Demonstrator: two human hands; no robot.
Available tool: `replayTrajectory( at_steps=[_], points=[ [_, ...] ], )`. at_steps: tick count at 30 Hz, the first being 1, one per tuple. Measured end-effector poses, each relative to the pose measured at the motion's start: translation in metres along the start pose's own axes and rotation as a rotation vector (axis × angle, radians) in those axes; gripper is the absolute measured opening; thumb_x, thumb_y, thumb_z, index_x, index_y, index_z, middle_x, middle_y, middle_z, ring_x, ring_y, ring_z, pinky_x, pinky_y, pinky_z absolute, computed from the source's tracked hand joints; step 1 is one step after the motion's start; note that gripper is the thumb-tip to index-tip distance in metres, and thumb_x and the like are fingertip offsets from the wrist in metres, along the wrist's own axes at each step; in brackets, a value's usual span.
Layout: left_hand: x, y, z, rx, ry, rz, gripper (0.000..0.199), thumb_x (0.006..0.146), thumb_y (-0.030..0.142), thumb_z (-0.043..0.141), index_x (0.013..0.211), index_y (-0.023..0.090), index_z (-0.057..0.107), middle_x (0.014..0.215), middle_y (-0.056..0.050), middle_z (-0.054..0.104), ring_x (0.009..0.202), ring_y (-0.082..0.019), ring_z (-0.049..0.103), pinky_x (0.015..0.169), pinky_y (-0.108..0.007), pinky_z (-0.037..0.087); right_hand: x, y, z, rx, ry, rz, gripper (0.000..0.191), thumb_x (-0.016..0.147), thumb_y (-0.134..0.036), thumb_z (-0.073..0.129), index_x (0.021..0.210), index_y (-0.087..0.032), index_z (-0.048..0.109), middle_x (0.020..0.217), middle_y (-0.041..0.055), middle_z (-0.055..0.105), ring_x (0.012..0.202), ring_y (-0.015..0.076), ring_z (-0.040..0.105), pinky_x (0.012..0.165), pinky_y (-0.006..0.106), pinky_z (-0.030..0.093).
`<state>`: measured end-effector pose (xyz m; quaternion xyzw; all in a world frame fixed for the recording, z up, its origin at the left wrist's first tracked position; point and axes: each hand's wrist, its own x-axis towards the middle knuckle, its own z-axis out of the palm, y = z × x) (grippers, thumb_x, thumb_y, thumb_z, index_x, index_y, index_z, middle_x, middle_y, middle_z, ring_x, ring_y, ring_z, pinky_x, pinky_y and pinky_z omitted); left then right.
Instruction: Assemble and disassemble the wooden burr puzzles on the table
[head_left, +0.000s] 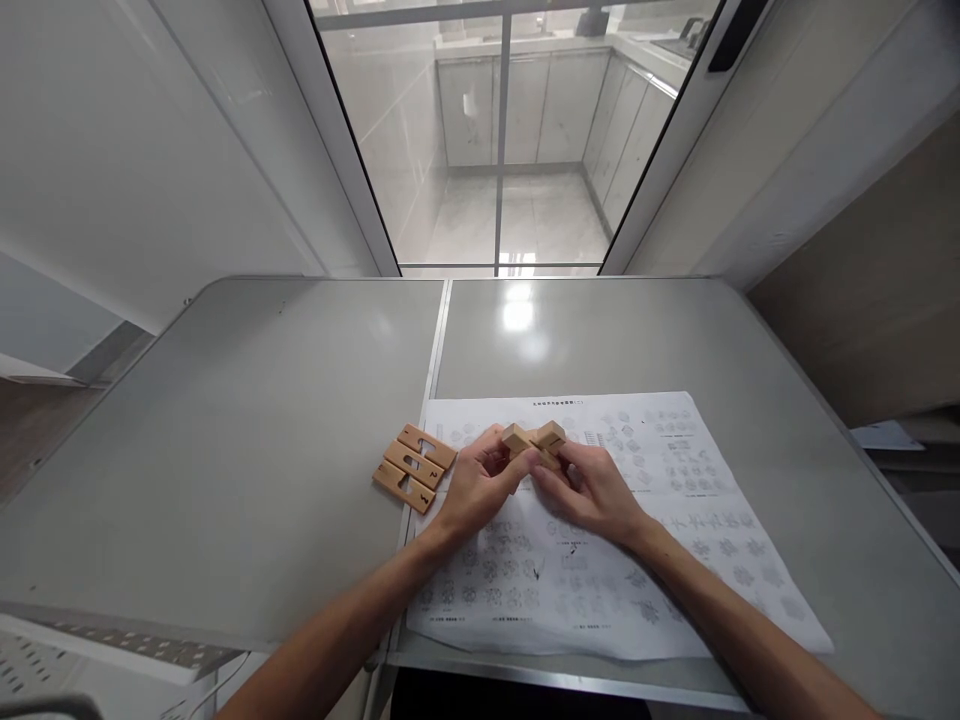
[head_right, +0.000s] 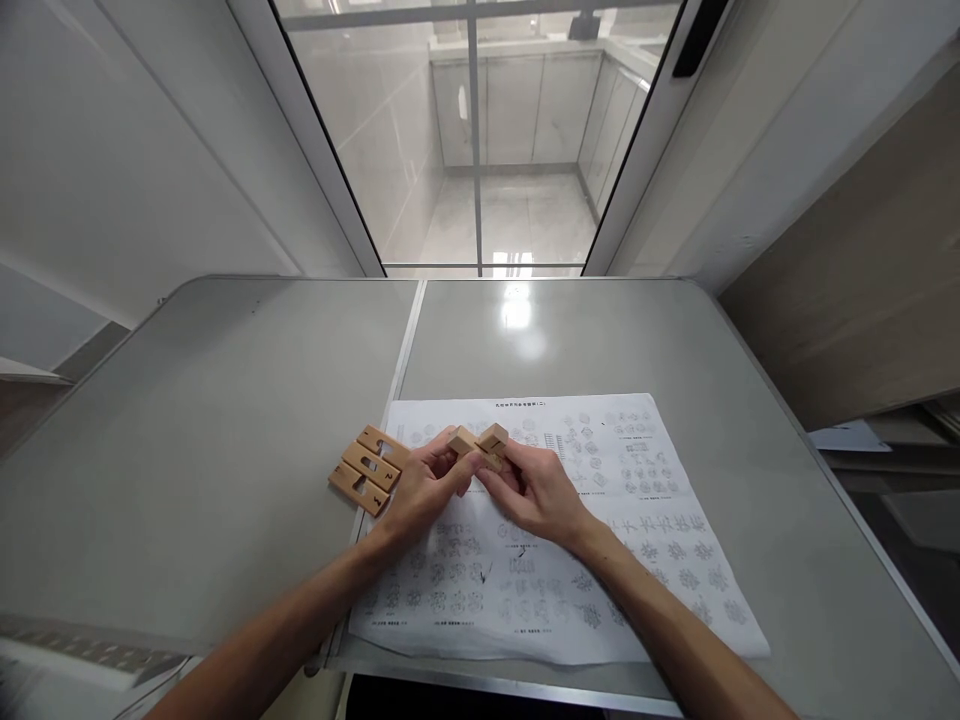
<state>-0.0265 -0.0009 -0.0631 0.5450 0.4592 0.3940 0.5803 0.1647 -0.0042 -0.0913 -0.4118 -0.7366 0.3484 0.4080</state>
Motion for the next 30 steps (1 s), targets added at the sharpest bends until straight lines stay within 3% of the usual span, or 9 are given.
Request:
replayTrajectory(
  at_steps=[12,18,23,27,30],
  points=[
    [0.000,-0.005,0.000,-0.019,0.008,0.038,0.035,0.095,0.049,0.074,0.082,0.018,0.067,0.079,0.001,0.051,0.074,-0.013,0.048,0.068,-0.026,0.041,-0.004,0.002,0.003,-0.154,0.088,-0.146,0.041,0.105,-0.027,0.063,0.075,-0.025,0.035,0.061,-0.0077,0.036,0.049,0.0101,0.036,0.051,0.027,0.030],
    [-0.001,-0.004,0.003,-0.081,-0.006,-0.014,0.042,0.092,0.057,0.077,0.082,0.017,0.069,0.075,0.002,0.052,0.070,-0.013,0.046,0.067,-0.027,0.040,-0.005,0.001,0.002,-0.075,0.066,-0.036,0.043,0.103,-0.032,0.064,0.073,-0.025,0.034,0.058,-0.0080,0.037,0.049,0.0101,0.035,0.048,0.026,0.029],
    [0.001,-0.004,0.001,-0.164,-0.026,-0.058,0.044,0.088,0.059,0.081,0.091,0.016,0.072,0.084,-0.002,0.062,0.076,-0.015,0.054,0.072,-0.028,0.044,-0.004,0.002,0.001,-0.045,0.060,0.027,0.040,0.102,-0.036,0.066,0.073,-0.025,0.040,0.060,-0.0071,0.042,0.051,0.0108,0.038,0.048,0.025,0.032],
    [0.003,-0.007,-0.003,-0.135,0.049,-0.011,0.044,0.093,0.062,0.074,0.092,0.018,0.069,0.088,-0.004,0.067,0.081,-0.017,0.060,0.076,-0.029,0.048,-0.001,0.006,-0.004,-0.144,0.046,-0.038,0.018,0.098,-0.033,0.072,0.092,-0.024,0.057,0.070,-0.0054,0.049,0.057,0.0127,0.044,0.054,0.026,0.038],
    [0.005,-0.009,-0.004,-0.173,0.095,0.041,0.044,0.099,0.062,0.067,0.099,0.019,0.067,0.097,-0.006,0.071,0.091,-0.020,0.066,0.085,-0.032,0.053,0.001,0.008,-0.007,-0.249,0.045,-0.048,0.015,0.098,-0.032,0.072,0.106,-0.024,0.062,0.084,-0.0011,0.057,0.066,0.0149,0.052,0.060,0.028,0.044]
  ],
)
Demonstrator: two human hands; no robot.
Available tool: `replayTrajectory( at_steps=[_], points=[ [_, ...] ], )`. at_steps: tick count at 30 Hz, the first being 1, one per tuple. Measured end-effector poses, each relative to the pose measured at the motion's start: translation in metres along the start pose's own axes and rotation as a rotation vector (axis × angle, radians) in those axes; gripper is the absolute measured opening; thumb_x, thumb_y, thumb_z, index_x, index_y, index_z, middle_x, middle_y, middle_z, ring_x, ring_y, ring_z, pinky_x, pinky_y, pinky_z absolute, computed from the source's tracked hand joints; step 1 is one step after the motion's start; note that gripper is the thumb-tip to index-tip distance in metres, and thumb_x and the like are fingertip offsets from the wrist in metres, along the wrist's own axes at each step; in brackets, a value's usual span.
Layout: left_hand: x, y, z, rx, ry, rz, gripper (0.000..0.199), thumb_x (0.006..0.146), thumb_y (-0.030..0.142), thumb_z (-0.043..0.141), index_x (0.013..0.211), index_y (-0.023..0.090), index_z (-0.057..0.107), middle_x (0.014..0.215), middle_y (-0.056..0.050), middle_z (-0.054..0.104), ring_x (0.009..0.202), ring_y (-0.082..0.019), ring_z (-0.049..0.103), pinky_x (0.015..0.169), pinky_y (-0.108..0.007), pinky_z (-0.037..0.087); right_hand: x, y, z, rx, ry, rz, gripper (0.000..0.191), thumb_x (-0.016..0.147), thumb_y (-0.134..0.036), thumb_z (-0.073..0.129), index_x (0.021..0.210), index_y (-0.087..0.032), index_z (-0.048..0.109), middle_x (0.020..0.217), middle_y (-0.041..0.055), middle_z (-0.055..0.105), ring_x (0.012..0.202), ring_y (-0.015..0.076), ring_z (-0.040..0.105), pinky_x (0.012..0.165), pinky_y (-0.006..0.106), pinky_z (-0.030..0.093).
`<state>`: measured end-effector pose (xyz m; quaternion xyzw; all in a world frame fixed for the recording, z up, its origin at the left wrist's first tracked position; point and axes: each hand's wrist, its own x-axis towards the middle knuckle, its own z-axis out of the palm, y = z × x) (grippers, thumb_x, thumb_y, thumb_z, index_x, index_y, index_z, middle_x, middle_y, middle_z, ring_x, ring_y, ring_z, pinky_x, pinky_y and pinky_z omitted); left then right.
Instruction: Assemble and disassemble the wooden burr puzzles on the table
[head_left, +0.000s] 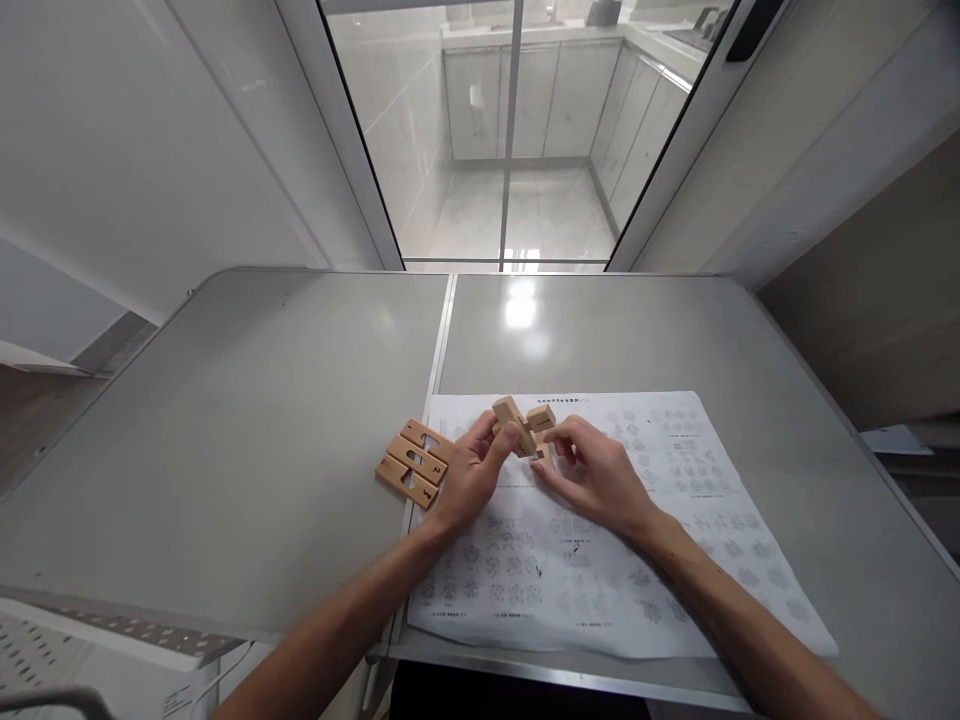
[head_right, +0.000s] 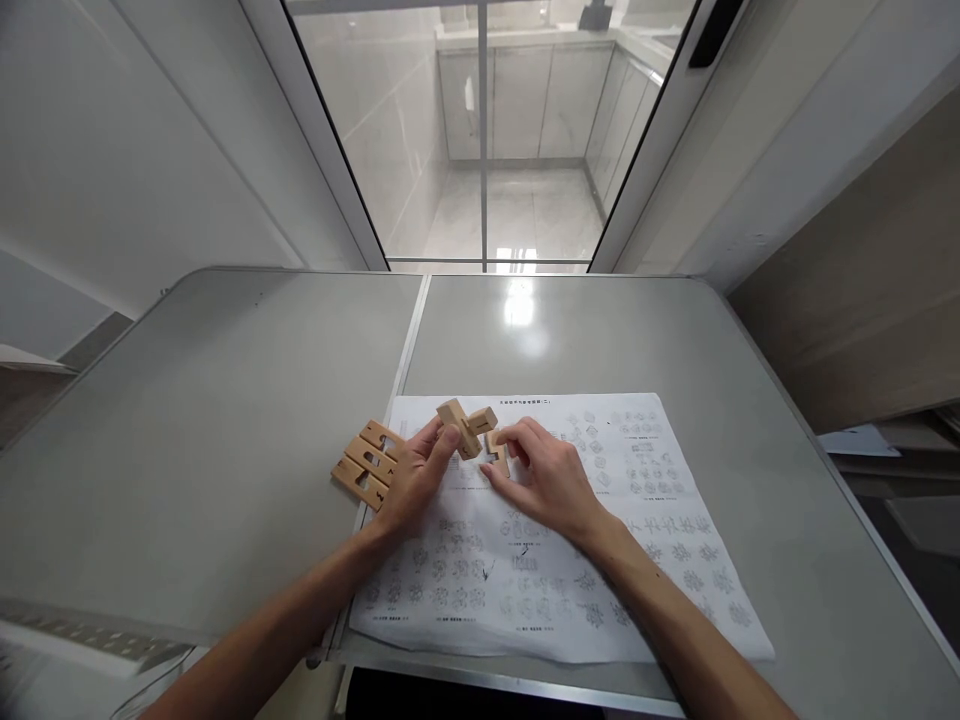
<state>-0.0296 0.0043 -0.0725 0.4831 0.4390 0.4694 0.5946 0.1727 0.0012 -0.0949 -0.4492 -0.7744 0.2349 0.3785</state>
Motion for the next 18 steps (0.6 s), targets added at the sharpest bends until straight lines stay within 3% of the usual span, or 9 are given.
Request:
replayTrajectory(
  at_steps=[3,7,13,18],
  points=[
    [0.0021,0.0005,0.0013,-0.118,-0.048,-0.039,0.046,0.100,0.064,0.064,0.109,0.019,0.062,0.102,-0.008,0.073,0.079,-0.019,0.071,0.076,-0.033,0.058,0.0005,0.0018,0.0003,-0.076,-0.026,-0.006,0.020,0.098,-0.032,0.071,0.114,-0.024,0.063,0.093,0.0020,0.064,0.073,0.0165,0.060,0.063,0.029,0.048],
    [0.0035,0.0003,0.0024,-0.135,-0.063,-0.041,0.044,0.102,0.062,0.061,0.102,0.019,0.056,0.093,-0.002,0.066,0.057,-0.009,0.060,0.059,-0.027,0.052,0.0001,0.0027,0.0014,-0.158,-0.070,-0.024,0.027,0.096,-0.033,0.072,0.119,-0.024,0.062,0.095,0.0026,0.066,0.074,0.0180,0.063,0.064,0.030,0.049],
    [0.0037,-0.0036,0.0026,-0.073,0.011,-0.060,0.045,0.103,0.065,0.059,0.098,0.021,0.052,0.071,0.007,0.046,0.052,-0.008,0.039,0.050,-0.022,0.039,-0.0008,0.0042,0.0035,-0.221,-0.087,-0.058,0.025,0.101,-0.024,0.062,0.126,-0.023,0.061,0.096,0.0039,0.069,0.077,0.0202,0.066,0.064,0.032,0.048],
    [0.0032,-0.0006,0.0027,-0.103,0.004,-0.099,0.048,0.101,0.067,0.059,0.091,0.023,0.045,0.066,0.009,0.040,0.054,-0.008,0.035,0.050,-0.022,0.035,0.0007,0.0057,0.0011,-0.009,-0.036,0.088,0.029,0.108,-0.029,0.057,0.136,-0.025,0.063,0.118,0.0105,0.070,0.076,0.0193,0.066,0.069,0.035,0.056]
  ],
)
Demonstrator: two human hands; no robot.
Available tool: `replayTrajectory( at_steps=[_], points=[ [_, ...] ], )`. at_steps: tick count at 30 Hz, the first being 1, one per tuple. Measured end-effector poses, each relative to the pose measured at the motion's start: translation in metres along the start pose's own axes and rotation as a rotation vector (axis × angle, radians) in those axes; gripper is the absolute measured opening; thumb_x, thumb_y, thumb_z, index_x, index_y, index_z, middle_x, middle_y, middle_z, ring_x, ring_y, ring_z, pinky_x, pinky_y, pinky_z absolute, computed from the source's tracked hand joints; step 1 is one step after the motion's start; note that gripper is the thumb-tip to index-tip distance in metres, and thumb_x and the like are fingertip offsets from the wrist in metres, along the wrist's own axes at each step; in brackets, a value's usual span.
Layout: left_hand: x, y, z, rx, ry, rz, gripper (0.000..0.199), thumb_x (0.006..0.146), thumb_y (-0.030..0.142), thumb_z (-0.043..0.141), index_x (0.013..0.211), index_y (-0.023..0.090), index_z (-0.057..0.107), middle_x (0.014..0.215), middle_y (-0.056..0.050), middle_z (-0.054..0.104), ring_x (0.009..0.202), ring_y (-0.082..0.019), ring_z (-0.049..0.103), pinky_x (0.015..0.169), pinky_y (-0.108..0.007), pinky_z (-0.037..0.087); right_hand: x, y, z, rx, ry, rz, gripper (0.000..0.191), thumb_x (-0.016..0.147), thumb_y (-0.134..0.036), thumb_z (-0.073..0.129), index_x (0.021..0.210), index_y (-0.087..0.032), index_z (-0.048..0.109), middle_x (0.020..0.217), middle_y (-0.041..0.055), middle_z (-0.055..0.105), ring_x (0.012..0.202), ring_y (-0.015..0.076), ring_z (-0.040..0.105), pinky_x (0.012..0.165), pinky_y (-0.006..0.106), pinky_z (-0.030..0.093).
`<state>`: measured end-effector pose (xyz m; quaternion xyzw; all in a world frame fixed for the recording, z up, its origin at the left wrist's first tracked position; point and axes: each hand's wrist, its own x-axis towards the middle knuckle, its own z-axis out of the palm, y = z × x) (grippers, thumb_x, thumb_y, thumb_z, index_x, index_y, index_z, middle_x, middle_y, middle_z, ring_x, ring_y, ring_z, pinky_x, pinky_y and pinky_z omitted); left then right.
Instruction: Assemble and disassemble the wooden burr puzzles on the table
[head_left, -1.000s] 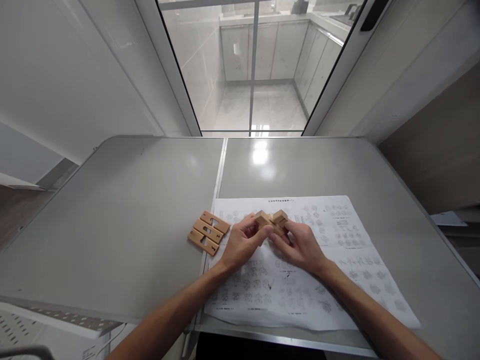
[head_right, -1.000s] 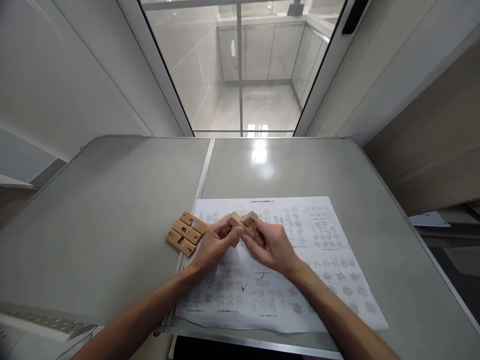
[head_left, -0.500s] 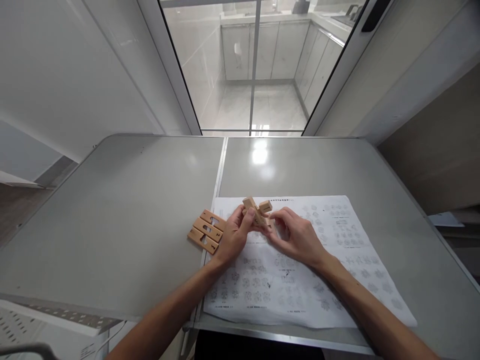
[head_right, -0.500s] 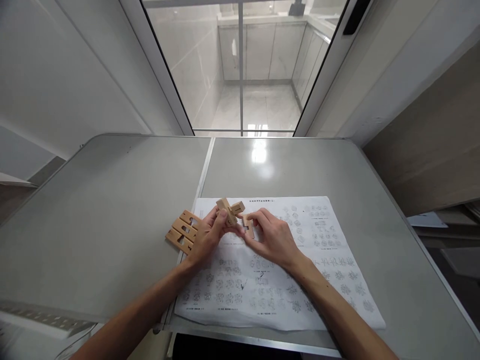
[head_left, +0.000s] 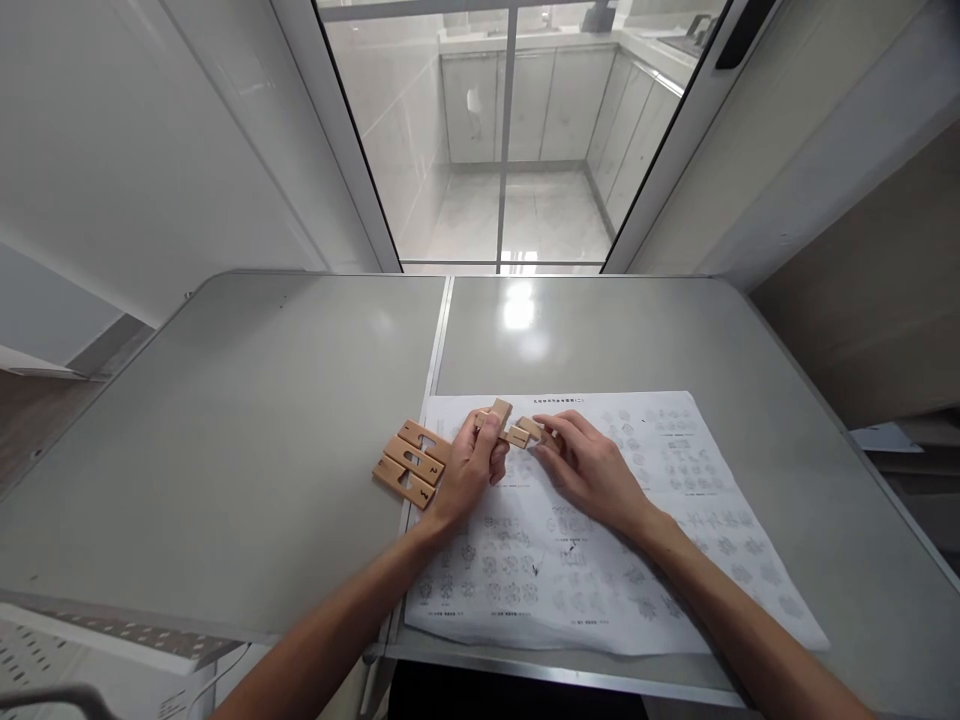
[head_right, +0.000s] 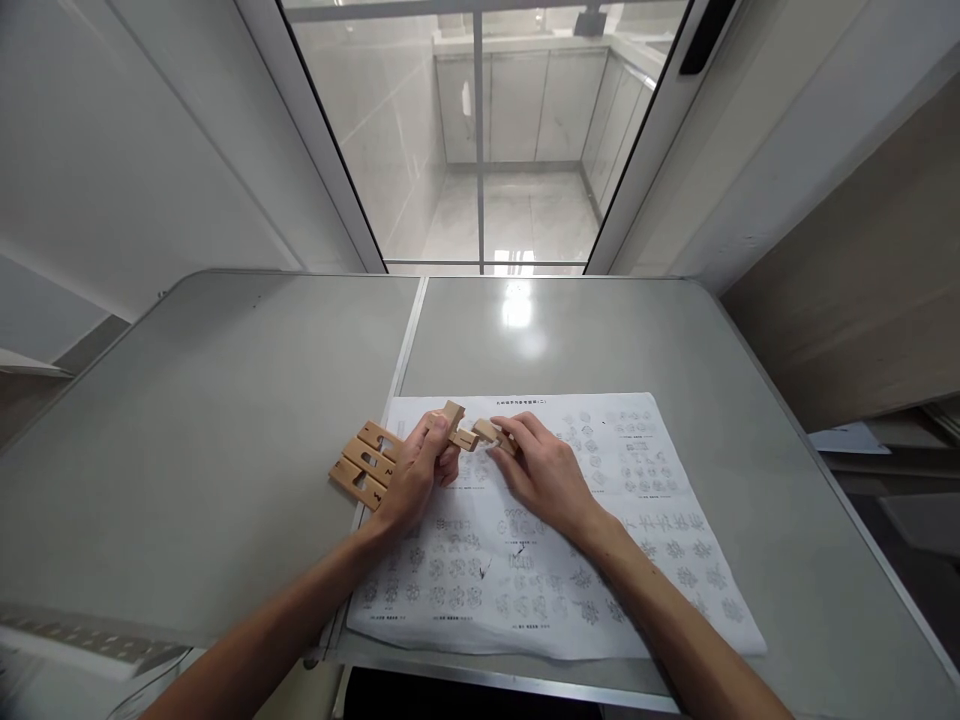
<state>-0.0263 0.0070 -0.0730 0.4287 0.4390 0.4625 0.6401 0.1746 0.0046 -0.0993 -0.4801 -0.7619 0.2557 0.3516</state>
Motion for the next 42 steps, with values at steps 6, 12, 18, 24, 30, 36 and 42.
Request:
replayTrajectory(
  at_steps=[6,12,18,24,30,36,42],
  points=[
    [0.000,0.003,0.001,-0.006,-0.008,-0.034,0.049,0.097,0.068,0.064,0.090,0.023,0.046,0.064,0.009,0.036,0.054,-0.008,0.029,0.050,-0.022,0.030,0.004,0.004,-0.004,0.446,0.005,0.205,0.023,0.104,-0.043,0.069,0.115,-0.023,0.070,0.104,0.0086,0.071,0.083,0.0216,0.069,0.066,0.034,0.060],
    [0.000,0.002,-0.003,0.040,-0.062,-0.056,0.051,0.097,0.069,0.062,0.086,0.022,0.047,0.065,0.009,0.033,0.055,-0.009,0.029,0.052,-0.023,0.029,0.003,0.001,-0.003,0.754,-0.028,0.323,0.029,0.093,-0.042,0.085,0.100,-0.023,0.065,0.106,0.0044,0.078,0.074,0.0170,0.073,0.072,0.036,0.063],
    [-0.001,0.001,-0.004,0.057,-0.107,-0.084,0.049,0.100,0.068,0.055,0.096,0.019,0.057,0.069,0.007,0.035,0.056,-0.009,0.027,0.051,-0.023,0.027,0.000,0.001,-0.001,0.836,-0.046,0.273,0.041,0.087,-0.040,0.090,0.118,-0.026,0.068,0.094,0.0009,0.078,0.064,0.0163,0.071,0.063,0.035,0.064],
    [0.001,0.001,-0.003,0.013,-0.042,-0.089,0.049,0.099,0.067,0.057,0.111,0.020,0.059,0.068,0.008,0.038,0.053,-0.008,0.026,0.050,-0.022,0.026,0.001,0.000,-0.001,0.884,-0.225,0.241,0.037,0.096,-0.038,0.082,0.128,-0.024,0.068,0.118,0.0090,0.081,0.107,0.0278,0.080,0.101,0.050,0.065],
    [0.001,0.001,-0.002,0.021,-0.058,-0.096,0.047,0.098,0.068,0.059,0.102,0.020,0.060,0.065,0.008,0.037,0.051,-0.008,0.028,0.048,-0.022,0.027,-0.004,-0.003,0.003,0.741,-0.067,0.198,0.057,0.091,-0.029,0.088,0.139,-0.033,0.057,0.105,0.0015,0.080,0.089,0.0230,0.083,0.084,0.042,0.070],
    [0.001,-0.002,-0.003,0.071,-0.078,-0.081,0.045,0.100,0.065,0.058,0.100,0.020,0.060,0.065,0.008,0.039,0.049,-0.009,0.034,0.046,-0.022,0.031,-0.007,-0.006,0.000,0.427,-0.022,0.009,0.058,0.098,-0.023,0.077,0.151,-0.038,0.059,0.116,0.0042,0.081,0.089,0.0233,0.083,0.079,0.040,0.072],
    [0.001,-0.001,-0.005,0.120,-0.091,-0.085,0.046,0.101,0.066,0.055,0.097,0.020,0.061,0.065,0.006,0.045,0.048,-0.009,0.038,0.044,-0.023,0.033,-0.009,-0.008,0.000,0.308,-0.022,-0.093,0.057,0.100,-0.021,0.073,0.153,-0.039,0.060,0.135,0.0068,0.078,0.087,0.0233,0.082,0.077,0.043,0.073]
  ],
)
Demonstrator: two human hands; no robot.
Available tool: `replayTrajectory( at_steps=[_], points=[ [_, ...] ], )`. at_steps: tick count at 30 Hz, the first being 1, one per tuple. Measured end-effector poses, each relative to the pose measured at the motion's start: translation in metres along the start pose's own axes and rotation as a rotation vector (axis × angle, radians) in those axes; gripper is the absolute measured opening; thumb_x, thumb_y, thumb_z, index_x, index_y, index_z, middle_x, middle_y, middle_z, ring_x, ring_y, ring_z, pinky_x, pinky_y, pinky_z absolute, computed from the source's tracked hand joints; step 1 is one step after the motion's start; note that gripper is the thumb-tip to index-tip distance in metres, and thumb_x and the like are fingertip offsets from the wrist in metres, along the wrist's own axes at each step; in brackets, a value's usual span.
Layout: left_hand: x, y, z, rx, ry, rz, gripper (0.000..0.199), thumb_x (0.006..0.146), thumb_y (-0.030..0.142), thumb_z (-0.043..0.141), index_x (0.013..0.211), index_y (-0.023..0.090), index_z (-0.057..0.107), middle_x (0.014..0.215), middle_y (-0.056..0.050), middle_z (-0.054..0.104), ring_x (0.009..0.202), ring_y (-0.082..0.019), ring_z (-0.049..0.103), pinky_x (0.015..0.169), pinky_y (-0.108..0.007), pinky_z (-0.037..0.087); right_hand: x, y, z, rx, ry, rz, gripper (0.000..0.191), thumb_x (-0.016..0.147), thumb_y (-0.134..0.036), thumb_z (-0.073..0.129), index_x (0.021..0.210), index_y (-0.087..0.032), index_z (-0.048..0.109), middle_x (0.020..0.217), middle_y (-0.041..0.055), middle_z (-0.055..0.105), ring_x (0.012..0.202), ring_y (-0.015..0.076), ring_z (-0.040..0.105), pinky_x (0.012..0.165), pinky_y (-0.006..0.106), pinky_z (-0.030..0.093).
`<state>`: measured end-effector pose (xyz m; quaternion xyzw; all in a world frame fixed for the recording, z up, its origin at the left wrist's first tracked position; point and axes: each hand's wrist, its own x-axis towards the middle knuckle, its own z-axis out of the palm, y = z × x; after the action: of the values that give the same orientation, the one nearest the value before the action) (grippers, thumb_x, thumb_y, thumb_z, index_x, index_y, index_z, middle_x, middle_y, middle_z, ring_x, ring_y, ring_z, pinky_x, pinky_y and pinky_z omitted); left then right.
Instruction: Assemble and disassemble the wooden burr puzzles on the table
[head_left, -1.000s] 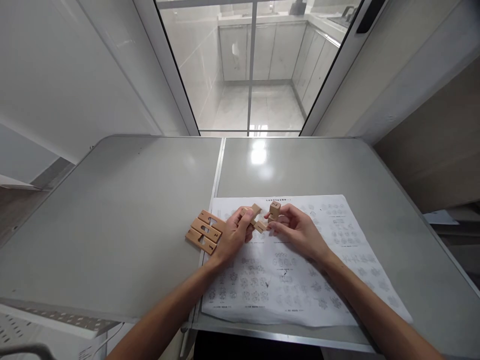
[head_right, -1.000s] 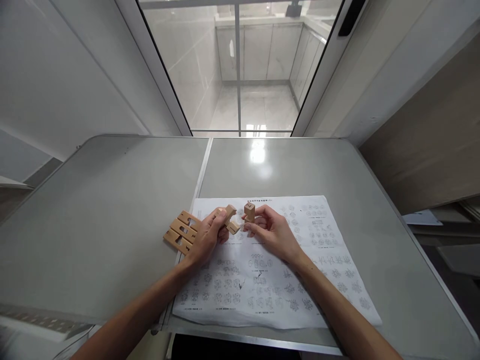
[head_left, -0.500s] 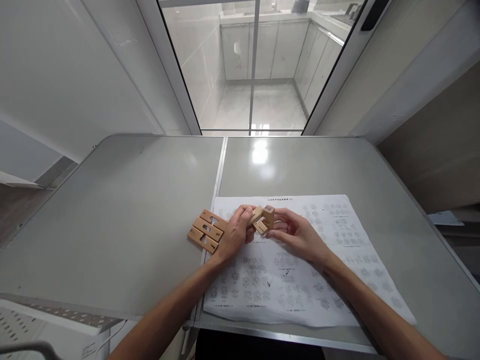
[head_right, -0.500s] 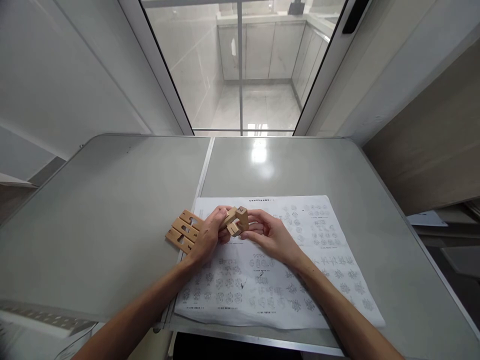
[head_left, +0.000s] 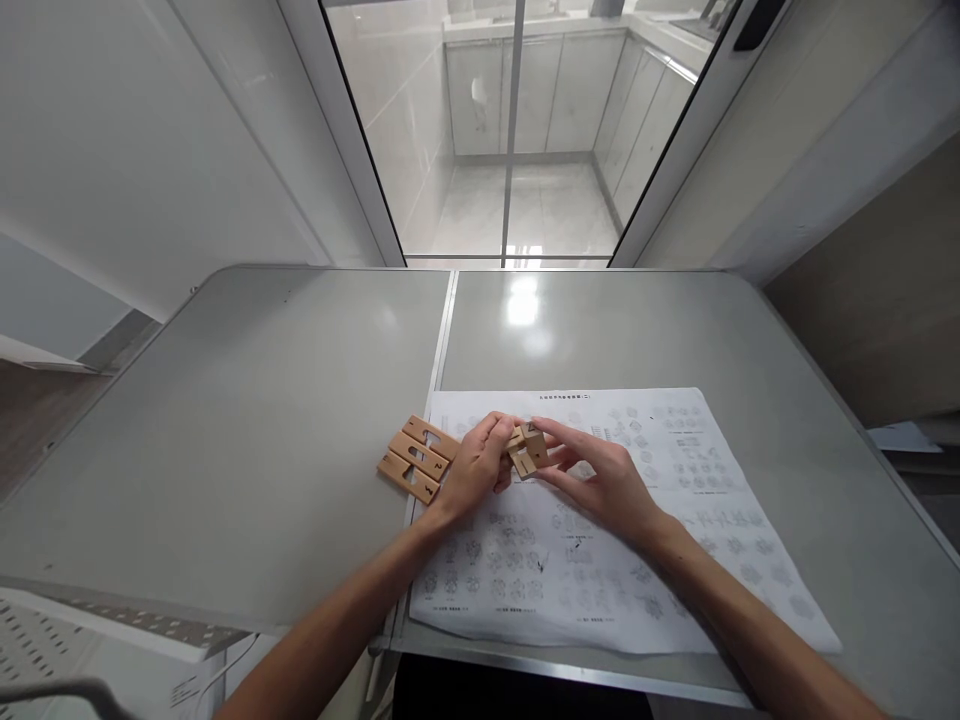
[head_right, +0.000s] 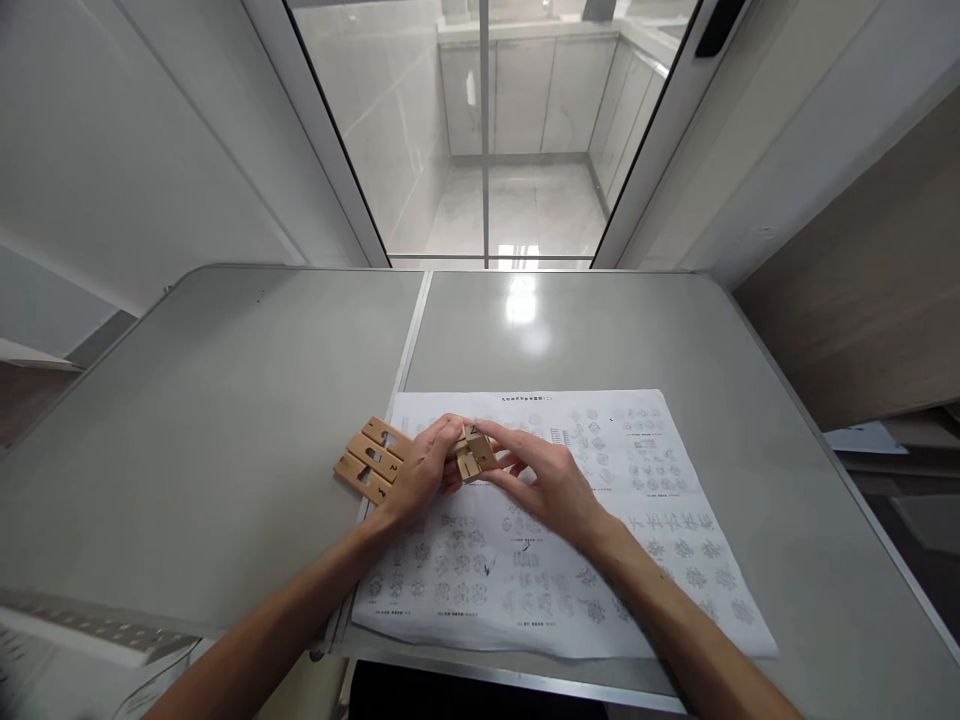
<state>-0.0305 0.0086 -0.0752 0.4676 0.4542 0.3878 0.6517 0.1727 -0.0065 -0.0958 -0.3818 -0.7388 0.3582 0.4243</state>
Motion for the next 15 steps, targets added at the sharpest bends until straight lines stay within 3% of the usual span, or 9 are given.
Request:
replayTrajectory(
  at_steps=[5,10,12,15],
  points=[
    [0.0001,0.0014,-0.0001,-0.014,-0.026,0.001,0.049,0.100,0.067,0.054,0.087,0.020,0.056,0.067,0.005,0.044,0.050,-0.009,0.037,0.044,-0.022,0.033,-0.0004,0.0015,0.0030,0.013,0.020,0.010,0.053,0.099,-0.023,0.072,0.150,-0.035,0.063,0.124,0.0073,0.081,0.082,0.0226,0.081,0.069,0.039,0.072],
    [-0.0026,0.0000,-0.0029,-0.068,-0.064,-0.046,0.049,0.098,0.070,0.059,0.116,0.025,0.054,0.063,0.010,0.042,0.049,-0.009,0.034,0.047,-0.020,0.030,-0.0004,0.0009,0.0019,-0.008,0.038,0.026,0.053,0.099,-0.021,0.072,0.149,-0.036,0.062,0.111,0.0042,0.082,0.073,0.0187,0.077,0.068,0.035,0.069],
    [-0.0055,0.0013,-0.0038,-0.062,-0.090,-0.021,0.058,0.089,0.066,0.076,0.122,0.025,0.051,0.068,0.009,0.050,0.055,-0.009,0.045,0.053,-0.021,0.037,-0.0002,-0.0002,0.0010,-0.019,0.054,0.032,0.054,0.098,-0.020,0.072,0.149,-0.037,0.062,0.106,0.0026,0.082,0.067,0.0166,0.075,0.065,0.032,0.068],
    [-0.0088,0.0050,-0.0025,-0.083,-0.140,0.027,0.073,0.072,0.046,0.097,0.124,0.025,0.051,0.095,0.000,0.065,0.080,-0.015,0.065,0.072,-0.025,0.052,0.0003,-0.0017,0.0001,-0.033,0.083,0.046,0.056,0.097,-0.020,0.073,0.149,-0.037,0.061,0.105,0.0022,0.081,0.065,0.0151,0.072,0.060,0.030,0.065]
  ],
)
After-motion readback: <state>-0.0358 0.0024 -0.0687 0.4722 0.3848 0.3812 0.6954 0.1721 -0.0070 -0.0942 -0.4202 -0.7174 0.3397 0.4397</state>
